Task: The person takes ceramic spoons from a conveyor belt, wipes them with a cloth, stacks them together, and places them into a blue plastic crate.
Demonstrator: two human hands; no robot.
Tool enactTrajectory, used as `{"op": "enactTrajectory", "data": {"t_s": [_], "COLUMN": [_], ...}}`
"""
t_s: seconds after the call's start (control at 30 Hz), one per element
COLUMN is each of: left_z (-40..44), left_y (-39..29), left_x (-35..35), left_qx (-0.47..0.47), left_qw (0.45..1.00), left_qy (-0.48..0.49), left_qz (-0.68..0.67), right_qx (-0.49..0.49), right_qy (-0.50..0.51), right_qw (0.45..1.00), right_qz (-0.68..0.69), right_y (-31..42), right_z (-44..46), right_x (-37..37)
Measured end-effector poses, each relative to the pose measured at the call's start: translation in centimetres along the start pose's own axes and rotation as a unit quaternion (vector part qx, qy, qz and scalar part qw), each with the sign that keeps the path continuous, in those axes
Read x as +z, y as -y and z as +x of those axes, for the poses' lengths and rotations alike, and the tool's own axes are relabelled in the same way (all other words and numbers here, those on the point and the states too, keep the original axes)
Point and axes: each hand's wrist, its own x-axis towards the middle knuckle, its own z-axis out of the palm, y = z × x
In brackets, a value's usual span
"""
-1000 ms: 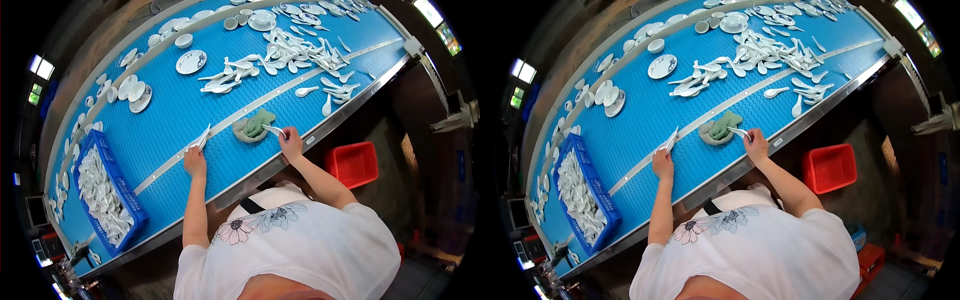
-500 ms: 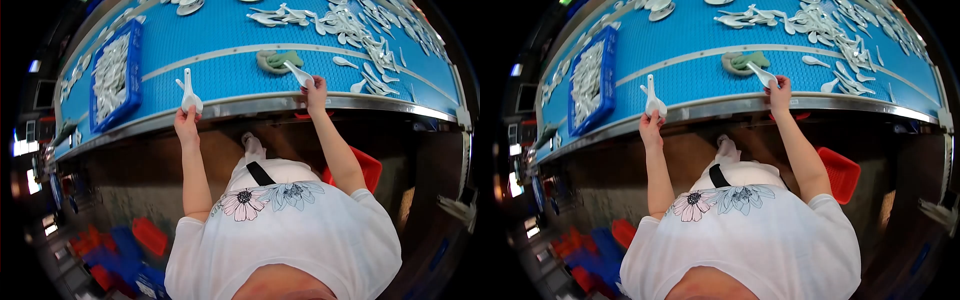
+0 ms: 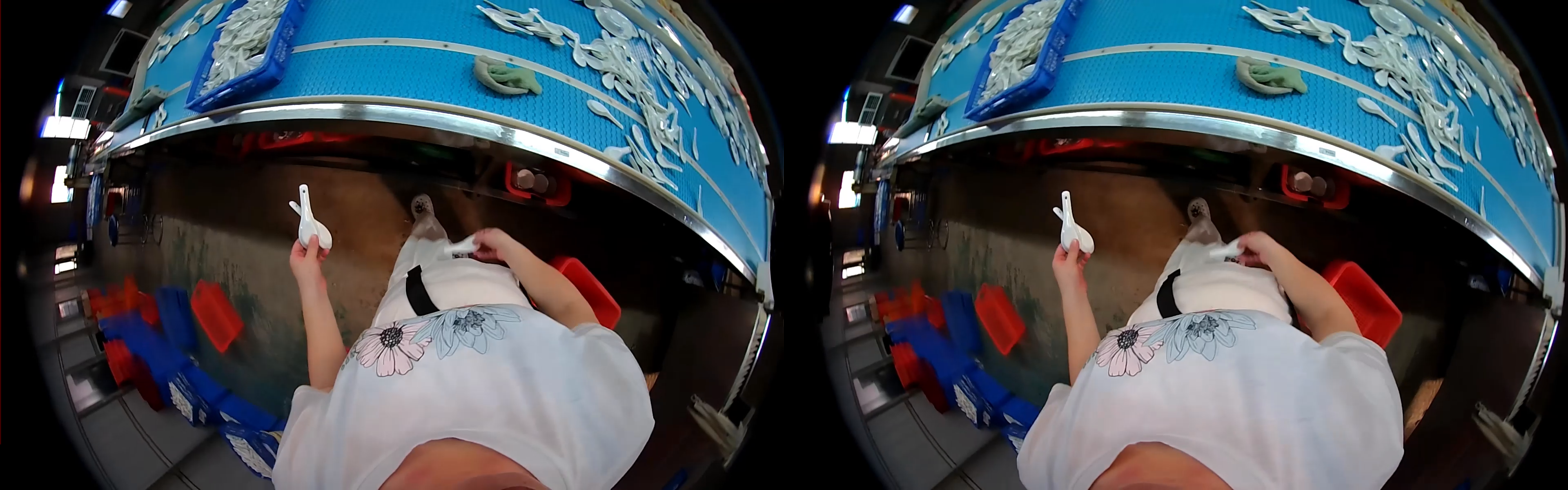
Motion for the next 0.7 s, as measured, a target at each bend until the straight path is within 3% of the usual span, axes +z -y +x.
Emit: {"op": "enactTrajectory", "data": {"t_s": [0.07, 0.13, 0.23, 0.3, 0.33, 0.4, 0.47, 0.53, 0.6, 0.7], "left_z": [-2.0, -2.8, -3.4, -3.3, -3.3, -3.0, -2.3, -0.9, 0.9, 4.8], "left_y": [-1.0, -1.5, -2.2, -2.6, -2.7, -2.7, -2.9, -3.0, -3.5, -4.5], "left_x": [0.4, 0.2, 0.8, 1.2, 1.4, 1.8, 2.4, 3.0, 4.1, 7.0], "left_qx": [-0.003, 0.004, 0.029, 0.033, 0.033, 0.032, 0.031, 0.036, 0.047, 0.078], "left_qw": [1.000, 1.000, 0.999, 0.999, 0.999, 0.999, 0.999, 0.999, 0.998, 0.992], "left_qy": [-0.023, -0.026, -0.027, -0.023, -0.020, -0.017, -0.013, -0.001, 0.023, 0.084], "left_qz": [0.002, 0.017, 0.017, 0.019, 0.023, 0.019, 0.018, 0.016, 0.030, 0.050], "right_qx": [-0.083, -0.126, -0.105, -0.239, -0.259, -0.258, -0.279, -0.291, -0.383, -0.490], "right_qy": [0.017, -0.037, -0.091, 0.009, 0.023, 0.107, 0.130, 0.127, 0.082, -0.043], "right_qw": [0.978, 0.962, 0.964, 0.970, 0.960, 0.951, 0.938, 0.933, 0.909, 0.860], "right_qz": [0.188, 0.241, 0.228, -0.047, -0.103, -0.132, -0.157, -0.168, -0.145, -0.134], "right_y": [2.0, 8.2, 13.8, 14.4, 14.2, 14.1, 14.2, 15.9, 18.1, 22.3], "right_z": [6.8, 5.0, 0.0, -1.5, -2.5, -5.8, -8.2, -10.1, -11.5, -10.9], "right_x": [-1.2, 1.3, 5.1, 5.6, 5.9, 5.9, 5.4, 4.3, 3.0, 0.7]}}
